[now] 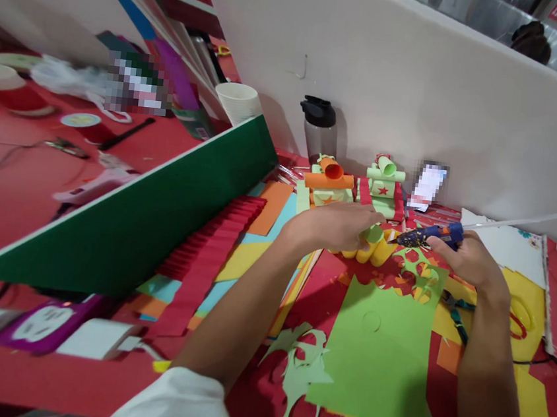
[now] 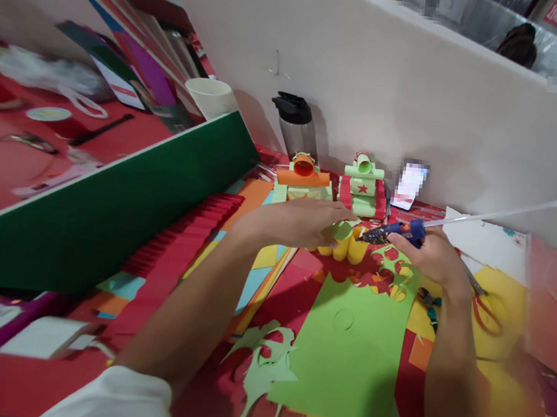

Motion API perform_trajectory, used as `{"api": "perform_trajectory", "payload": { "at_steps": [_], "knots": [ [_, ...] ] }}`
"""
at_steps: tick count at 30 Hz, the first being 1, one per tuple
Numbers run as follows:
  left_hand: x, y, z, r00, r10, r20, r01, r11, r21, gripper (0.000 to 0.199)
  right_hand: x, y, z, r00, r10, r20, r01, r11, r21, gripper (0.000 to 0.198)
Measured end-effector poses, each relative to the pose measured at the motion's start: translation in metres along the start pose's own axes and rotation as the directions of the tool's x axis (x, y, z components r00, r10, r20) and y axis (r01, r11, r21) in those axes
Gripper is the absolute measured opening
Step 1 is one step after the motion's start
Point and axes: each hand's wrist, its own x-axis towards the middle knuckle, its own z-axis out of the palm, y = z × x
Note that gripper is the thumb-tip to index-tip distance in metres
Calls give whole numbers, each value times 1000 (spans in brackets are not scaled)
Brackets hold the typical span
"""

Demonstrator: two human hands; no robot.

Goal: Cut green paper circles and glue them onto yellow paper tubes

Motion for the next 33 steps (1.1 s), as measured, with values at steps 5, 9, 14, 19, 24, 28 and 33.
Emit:
{"api": "perform_trajectory", "payload": {
  "at_steps": [5,9,14,19,24,28,33],
  "knots": [
    [0,1,-1,1000,-1,6,1,1000,-1,66,-1,0,-4,999,25,20,-25,1000,-6,49],
    [-1,3,-4,1000,-10,26,10,1000,2,66,-2,0,-7,999,12,31,-12,1000,-6,49],
    [-3,5,-6,999,-14,34,13,1000,12,61,-5,2,-12,1000,25,3,-25,998,-49,50],
    [-4,4,-6,999,-9,31,9,1000,3,63,-9,4,-20,1000,-2,-23,3,1000,10,51],
    [-3,3,-5,1000,-7,14,7,1000,-6,61,-7,3,-18,1000,-17,-17,18,999,43,50],
    [-3,3,-4,1000,2,16,-2,1000,-6,62,-3,0,-8,1000,-16,-5,16,999,29,51],
    [-4,3,-4,1000,-4,21,3,1000,9,61,0,-5,1,1000,-18,-15,19,999,36,45]
  ]
}}
